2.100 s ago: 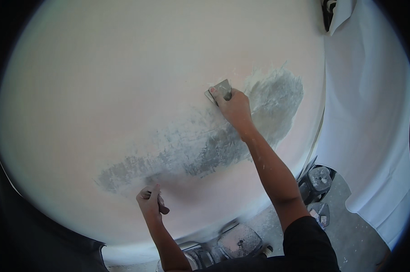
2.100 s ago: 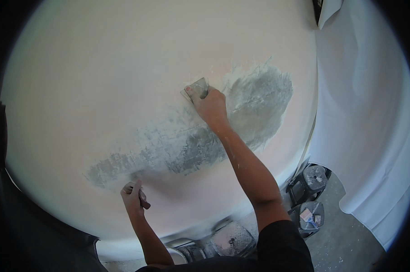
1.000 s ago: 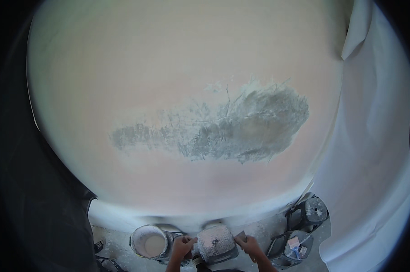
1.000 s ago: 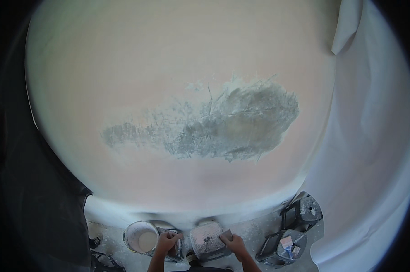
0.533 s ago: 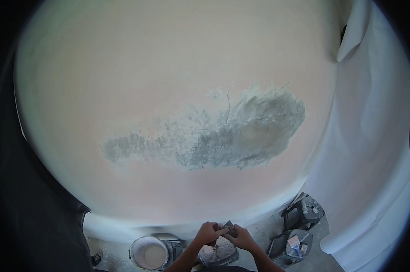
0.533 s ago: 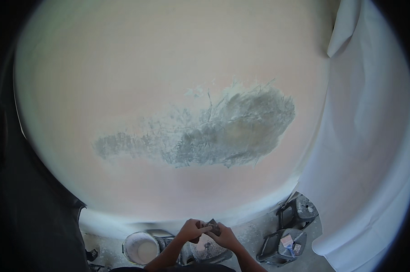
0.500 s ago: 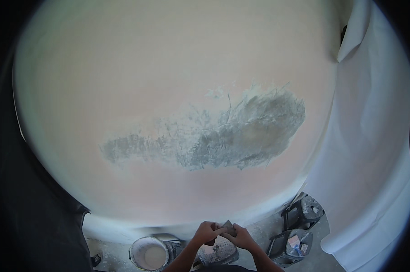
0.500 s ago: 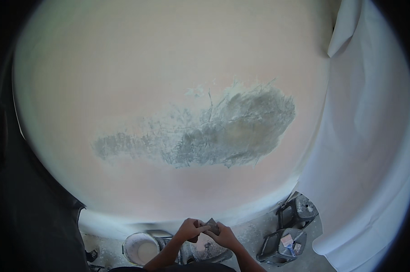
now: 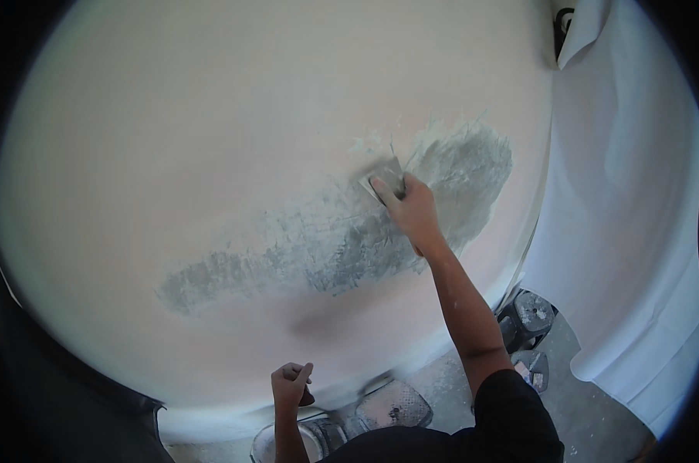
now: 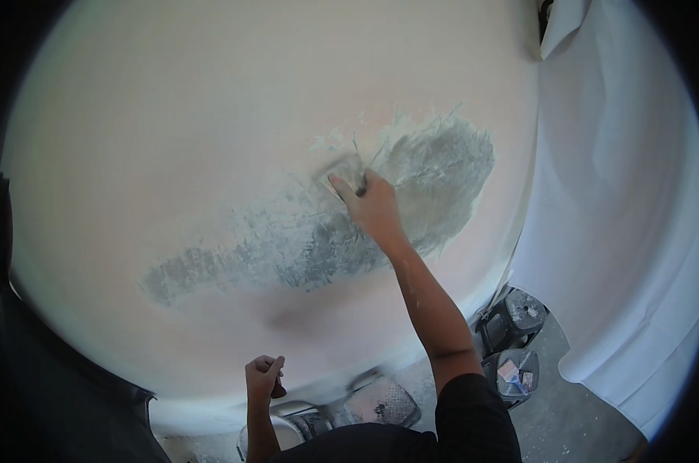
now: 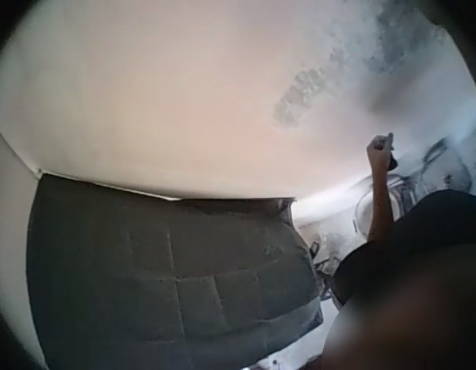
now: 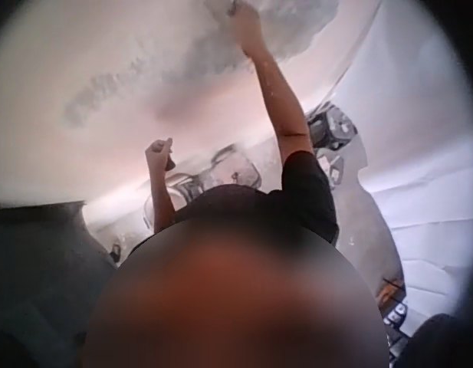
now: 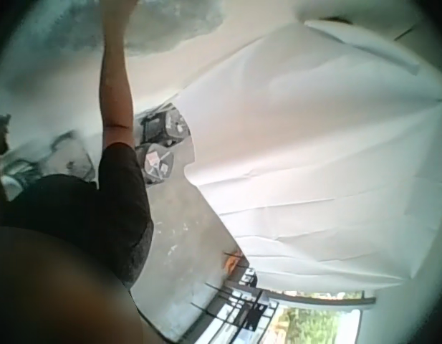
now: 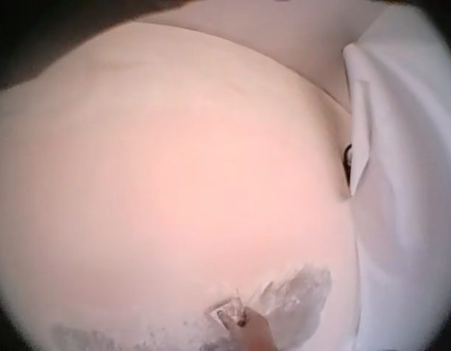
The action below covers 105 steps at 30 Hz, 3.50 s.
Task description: Repairing a damaged section of a wall by scraping and applying putty.
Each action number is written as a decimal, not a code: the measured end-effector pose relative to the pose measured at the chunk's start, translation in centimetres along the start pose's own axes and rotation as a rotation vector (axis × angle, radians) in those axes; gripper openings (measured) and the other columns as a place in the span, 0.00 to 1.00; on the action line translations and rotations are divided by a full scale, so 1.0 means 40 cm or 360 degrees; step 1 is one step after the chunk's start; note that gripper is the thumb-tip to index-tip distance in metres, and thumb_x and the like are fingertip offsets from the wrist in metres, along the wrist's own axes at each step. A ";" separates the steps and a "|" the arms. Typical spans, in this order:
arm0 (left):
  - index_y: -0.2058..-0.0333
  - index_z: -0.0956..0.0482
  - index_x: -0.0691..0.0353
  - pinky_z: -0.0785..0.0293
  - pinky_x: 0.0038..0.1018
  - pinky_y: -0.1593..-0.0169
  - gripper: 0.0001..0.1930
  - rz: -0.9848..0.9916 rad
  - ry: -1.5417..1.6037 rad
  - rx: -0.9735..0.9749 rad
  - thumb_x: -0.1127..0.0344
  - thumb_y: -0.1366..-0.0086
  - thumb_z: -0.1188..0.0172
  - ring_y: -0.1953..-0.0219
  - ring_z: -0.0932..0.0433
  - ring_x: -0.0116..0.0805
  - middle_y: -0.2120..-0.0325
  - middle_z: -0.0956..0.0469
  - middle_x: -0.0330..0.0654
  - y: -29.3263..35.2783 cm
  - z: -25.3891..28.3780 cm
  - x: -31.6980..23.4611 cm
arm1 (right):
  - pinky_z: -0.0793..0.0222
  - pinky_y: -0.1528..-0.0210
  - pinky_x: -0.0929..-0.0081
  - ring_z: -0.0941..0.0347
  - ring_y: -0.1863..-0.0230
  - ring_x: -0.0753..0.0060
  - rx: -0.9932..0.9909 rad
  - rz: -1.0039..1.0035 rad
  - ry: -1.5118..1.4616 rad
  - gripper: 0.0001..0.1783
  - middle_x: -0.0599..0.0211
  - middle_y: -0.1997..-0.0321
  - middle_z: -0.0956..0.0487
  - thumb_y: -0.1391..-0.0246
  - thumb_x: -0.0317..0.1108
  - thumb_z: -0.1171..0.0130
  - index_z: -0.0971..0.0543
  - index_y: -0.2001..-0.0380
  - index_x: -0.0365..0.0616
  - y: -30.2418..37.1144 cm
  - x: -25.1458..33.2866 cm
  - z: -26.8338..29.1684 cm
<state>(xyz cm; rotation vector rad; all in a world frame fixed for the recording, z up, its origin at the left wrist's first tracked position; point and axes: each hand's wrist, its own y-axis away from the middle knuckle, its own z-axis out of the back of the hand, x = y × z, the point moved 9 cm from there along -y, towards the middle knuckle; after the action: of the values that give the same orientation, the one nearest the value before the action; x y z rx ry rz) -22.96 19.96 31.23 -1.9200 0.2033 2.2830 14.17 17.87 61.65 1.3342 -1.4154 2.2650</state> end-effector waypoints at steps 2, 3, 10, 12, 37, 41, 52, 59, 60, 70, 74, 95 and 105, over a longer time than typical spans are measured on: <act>0.79 0.21 0.68 0.34 0.22 0.78 0.11 0.0041 0.0124 -0.0089 0.69 0.43 0.31 0.85 0.28 0.24 0.87 0.23 0.41 -0.009 0.045 0.025 | 0.34 0.75 0.73 0.28 0.79 0.75 -0.0072 -0.0024 0.0052 0.28 0.65 0.84 0.27 0.46 0.54 0.35 0.24 0.75 0.33 -0.054 0.027 -0.034; 0.79 0.22 0.67 0.36 0.22 0.79 0.11 0.0093 0.0152 -0.0118 0.70 0.43 0.31 0.86 0.29 0.24 0.87 0.24 0.41 -0.007 0.065 0.023 | 0.34 0.77 0.73 0.29 0.81 0.75 -0.0121 -0.0038 0.0090 0.29 0.67 0.85 0.28 0.46 0.55 0.35 0.24 0.76 0.33 -0.066 0.032 -0.042; 0.79 0.22 0.66 0.36 0.22 0.80 0.10 0.0170 0.0125 -0.0211 0.70 0.43 0.33 0.87 0.29 0.25 0.87 0.25 0.41 -0.059 0.189 0.111 | 0.38 0.87 0.76 0.34 0.89 0.77 -0.0189 -0.0104 -0.0003 0.32 0.68 0.88 0.30 0.45 0.59 0.37 0.25 0.79 0.34 -0.092 0.035 -0.056; 0.80 0.23 0.66 0.36 0.22 0.80 0.10 0.0123 0.0085 -0.0224 0.70 0.43 0.33 0.87 0.29 0.25 0.88 0.26 0.41 -0.081 0.198 0.098 | 0.38 0.86 0.76 0.33 0.88 0.78 -0.0098 -0.0185 0.0011 0.32 0.69 0.87 0.30 0.45 0.59 0.37 0.25 0.79 0.34 -0.083 0.028 -0.069; 0.81 0.26 0.65 0.40 0.20 0.84 0.11 0.0007 0.0202 -0.0213 0.72 0.42 0.34 0.91 0.33 0.23 0.92 0.30 0.37 -0.013 0.192 -0.001 | 0.38 0.87 0.73 0.33 0.89 0.75 -0.0071 -0.0210 -0.0001 0.33 0.67 0.89 0.30 0.45 0.59 0.38 0.26 0.81 0.34 -0.090 0.030 -0.054; 0.81 0.27 0.62 0.44 0.21 0.86 0.12 0.0001 0.0229 -0.0293 0.73 0.41 0.36 0.92 0.37 0.22 0.92 0.33 0.34 0.015 0.222 -0.025 | 0.38 0.87 0.72 0.32 0.89 0.74 -0.0109 -0.0230 -0.0022 0.34 0.66 0.89 0.30 0.45 0.60 0.38 0.26 0.81 0.34 -0.082 0.031 -0.064; 0.81 0.27 0.62 0.43 0.21 0.86 0.12 0.0047 0.0181 -0.0209 0.72 0.41 0.36 0.93 0.37 0.22 0.92 0.33 0.35 0.045 0.182 -0.076 | 0.35 0.84 0.71 0.29 0.87 0.70 -0.0181 -0.0101 0.0085 0.36 0.61 0.86 0.26 0.46 0.62 0.39 0.24 0.79 0.32 -0.096 0.022 -0.050; 0.81 0.27 0.63 0.43 0.21 0.86 0.11 0.0024 0.0198 -0.0261 0.73 0.41 0.35 0.92 0.36 0.22 0.92 0.32 0.35 0.064 0.195 -0.031 | 0.33 0.83 0.70 0.29 0.87 0.70 -0.0137 -0.0138 -0.0015 0.35 0.60 0.86 0.26 0.47 0.61 0.38 0.24 0.80 0.33 -0.093 0.020 -0.062; 0.81 0.26 0.64 0.43 0.21 0.85 0.11 0.0033 0.0210 -0.0254 0.73 0.42 0.34 0.91 0.34 0.23 0.91 0.30 0.36 0.062 0.188 -0.030 | 0.33 0.84 0.70 0.29 0.87 0.70 -0.0122 -0.0164 0.0082 0.35 0.61 0.86 0.27 0.47 0.61 0.37 0.24 0.79 0.33 -0.089 0.012 -0.055; 0.80 0.25 0.64 0.43 0.21 0.86 0.11 -0.0028 0.0252 -0.0139 0.72 0.41 0.35 0.91 0.36 0.21 0.91 0.31 0.35 0.057 0.111 -0.140 | 0.36 0.87 0.72 0.33 0.90 0.73 -0.0073 -0.0142 0.0102 0.34 0.65 0.88 0.29 0.46 0.59 0.38 0.26 0.80 0.32 -0.099 0.014 -0.067; 0.80 0.25 0.65 0.42 0.20 0.85 0.11 -0.0172 0.0222 0.0057 0.72 0.41 0.34 0.91 0.35 0.21 0.91 0.30 0.35 0.046 0.026 -0.211 | 0.38 0.87 0.73 0.34 0.90 0.76 -0.0121 -0.0212 -0.0118 0.33 0.68 0.88 0.30 0.45 0.58 0.38 0.26 0.79 0.33 -0.090 0.039 -0.063; 0.82 0.26 0.64 0.40 0.20 0.83 0.12 0.0111 0.0006 -0.0663 0.73 0.43 0.35 0.89 0.34 0.21 0.91 0.30 0.35 0.409 0.264 0.053 | 0.28 0.65 0.51 0.24 0.64 0.36 -0.0377 0.0679 0.0327 0.11 0.44 0.66 0.23 0.39 0.33 0.46 0.33 0.60 0.36 -0.032 0.148 0.002; 0.81 0.24 0.67 0.39 0.20 0.81 0.11 0.0013 0.0009 -0.0541 0.72 0.43 0.33 0.88 0.32 0.21 0.90 0.27 0.37 0.331 0.246 -0.002 | 0.26 0.61 0.59 0.23 0.62 0.49 0.0059 0.0782 0.0333 0.35 0.54 0.62 0.23 0.47 0.27 0.39 0.35 0.35 0.53 0.001 0.172 -0.054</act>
<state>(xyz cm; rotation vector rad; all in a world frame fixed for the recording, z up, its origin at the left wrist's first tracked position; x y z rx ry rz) -35.10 8.95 33.08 -2.0775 -0.1904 2.4465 8.80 17.46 66.45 0.7823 -1.7802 2.6375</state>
